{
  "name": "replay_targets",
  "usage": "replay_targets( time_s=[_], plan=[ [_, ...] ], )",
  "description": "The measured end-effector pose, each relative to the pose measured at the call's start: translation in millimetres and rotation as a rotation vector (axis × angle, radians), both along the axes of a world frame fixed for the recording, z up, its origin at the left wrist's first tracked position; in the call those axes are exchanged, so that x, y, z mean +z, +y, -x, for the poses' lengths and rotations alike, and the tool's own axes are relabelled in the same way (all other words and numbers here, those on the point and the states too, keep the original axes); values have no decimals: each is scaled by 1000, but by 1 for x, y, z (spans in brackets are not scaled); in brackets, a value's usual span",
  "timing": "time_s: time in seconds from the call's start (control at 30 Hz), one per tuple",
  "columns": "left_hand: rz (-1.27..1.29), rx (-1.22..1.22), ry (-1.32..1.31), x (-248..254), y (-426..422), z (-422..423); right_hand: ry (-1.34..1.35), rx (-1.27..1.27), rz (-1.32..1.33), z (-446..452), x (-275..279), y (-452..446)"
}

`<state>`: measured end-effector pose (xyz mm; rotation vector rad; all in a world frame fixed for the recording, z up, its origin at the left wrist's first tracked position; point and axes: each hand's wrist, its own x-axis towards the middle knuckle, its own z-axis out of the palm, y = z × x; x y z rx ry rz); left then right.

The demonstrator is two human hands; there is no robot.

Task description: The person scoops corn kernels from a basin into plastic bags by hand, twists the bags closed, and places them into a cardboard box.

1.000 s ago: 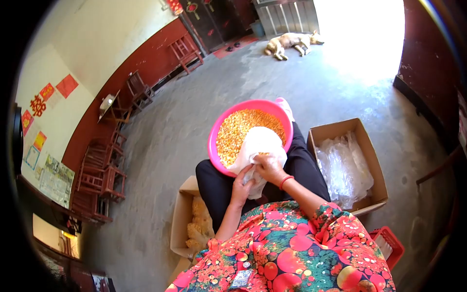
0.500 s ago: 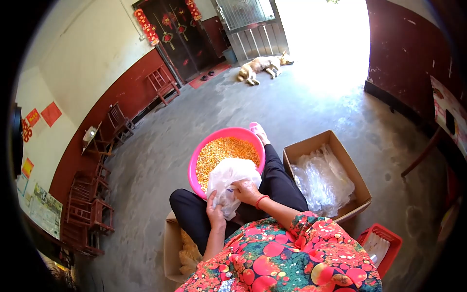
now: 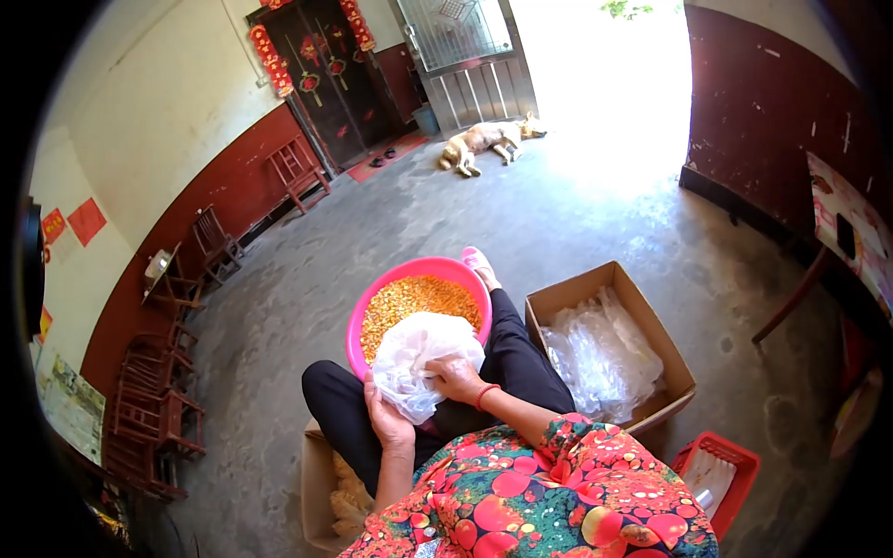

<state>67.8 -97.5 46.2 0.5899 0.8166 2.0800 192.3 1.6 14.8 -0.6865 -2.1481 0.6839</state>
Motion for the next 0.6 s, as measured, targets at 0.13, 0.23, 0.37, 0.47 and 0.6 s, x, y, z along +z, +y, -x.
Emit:
replay_targets(
  time_s=[0.13, 0.23, 0.37, 0.47, 0.6],
  plan=[
    [-18, -5, 2, -4, 2, 1, 78, -19, -66, 0, 2, -2],
    [56, -17, 20, -18, 3, 7, 42, -12, -51, -1, 0, -3],
    [196, -149, -63, -26, 3, 5, 36, 1, -67, 0, -2, -1],
    [193, -248, -127, -38, 3, 2, 43, 4, -86, 0, -1, -1],
    [276, -351, -149, -52, 4, 3, 54, 8, -90, 1, -8, 1]
  ],
)
